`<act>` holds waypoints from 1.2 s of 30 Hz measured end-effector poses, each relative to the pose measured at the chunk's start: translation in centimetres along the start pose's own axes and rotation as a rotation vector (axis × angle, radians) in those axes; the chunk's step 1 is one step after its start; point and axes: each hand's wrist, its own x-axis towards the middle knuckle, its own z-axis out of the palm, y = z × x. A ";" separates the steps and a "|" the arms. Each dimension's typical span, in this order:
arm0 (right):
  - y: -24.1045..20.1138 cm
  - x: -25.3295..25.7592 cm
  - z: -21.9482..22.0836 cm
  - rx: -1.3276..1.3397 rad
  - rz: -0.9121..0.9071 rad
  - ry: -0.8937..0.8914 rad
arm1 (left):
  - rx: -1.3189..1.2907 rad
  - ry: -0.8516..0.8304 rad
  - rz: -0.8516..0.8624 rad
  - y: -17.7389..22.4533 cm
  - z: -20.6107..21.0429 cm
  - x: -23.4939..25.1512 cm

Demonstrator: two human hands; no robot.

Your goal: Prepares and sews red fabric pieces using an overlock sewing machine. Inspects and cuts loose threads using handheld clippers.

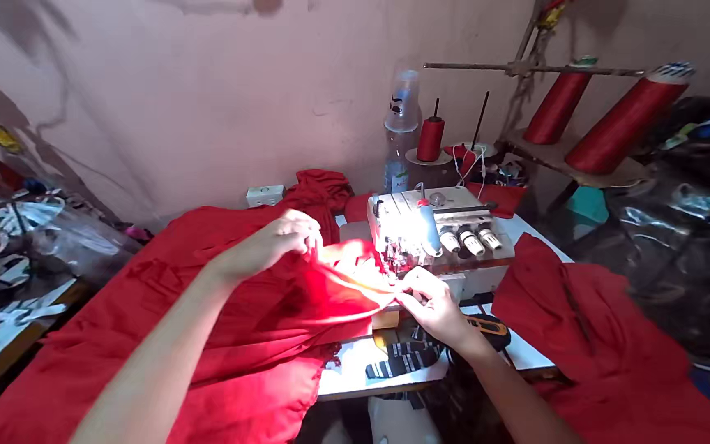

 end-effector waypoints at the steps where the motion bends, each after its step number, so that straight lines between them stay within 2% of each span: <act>1: 0.0 0.1 0.2 -0.007 -0.003 0.010 | -0.108 -0.118 0.032 1.4 -1.4 -0.5; 2: -0.1 0.2 0.3 -0.019 -0.007 0.019 | -0.105 -0.219 -0.007 2.9 -2.4 -0.9; 3: -0.2 0.2 0.4 -0.028 -0.007 0.021 | 0.030 -0.287 -0.106 4.1 -3.1 -1.2; 4: -0.3 0.1 0.4 -0.040 -0.003 0.017 | 0.259 -0.318 -0.211 4.9 -3.4 -1.5; 6: -0.4 0.1 0.2 -0.050 -0.004 0.016 | 0.689 -0.431 -0.544 6.0 -3.5 -0.7; 7: -0.4 0.1 0.2 -0.051 -0.014 0.024 | 0.802 -0.467 -0.646 6.5 -3.4 -0.3; 8: -0.4 0.1 0.2 -0.049 -0.015 0.024 | 0.822 -0.438 -0.660 6.8 -3.4 -0.3; 10: -0.5 0.1 0.3 -0.060 -0.014 0.028 | 0.717 -0.330 -0.579 7.6 -3.6 -0.9; 11: -0.5 0.1 0.3 -0.064 -0.008 0.031 | 0.593 -0.293 -0.485 7.6 -4.0 -1.6; 13: -0.6 0.1 0.5 -0.069 0.003 0.030 | 0.189 -0.168 -0.090 4.3 -4.1 -4.0; 14: -0.6 0.1 0.7 -0.076 -0.001 0.040 | -0.018 -0.164 0.042 3.6 -3.9 -4.3; 15: -0.8 0.2 1.0 -0.092 -0.023 0.071 | -0.139 -0.186 0.125 3.9 -3.8 -4.3; 16: -1.1 0.3 1.4 -0.119 -0.062 0.118 | -0.127 -0.199 0.171 4.4 -3.8 -4.2; 19: -3.3 0.8 2.7 -0.162 -0.218 0.226 | 0.290 -0.064 0.145 5.8 -4.0 -4.1; 21: -5.1 1.5 3.6 -0.120 -0.266 0.203 | 0.434 -0.016 0.133 5.7 -4.5 -4.3; 26: -7.6 4.1 5.0 0.070 -0.235 0.026 | 0.431 -0.039 0.133 5.6 -5.4 -5.1; 29: -8.1 4.9 4.8 0.083 -0.232 -0.044 | 0.491 0.011 0.121 5.7 -4.6 -5.1; 33: -8.5 5.2 4.3 0.029 -0.210 -0.043 | 0.579 0.091 0.155 5.3 -3.3 -4.2; 36: -8.2 5.2 3.9 -0.088 -0.236 0.007 | 0.501 0.144 0.180 4.9 -2.5 -3.1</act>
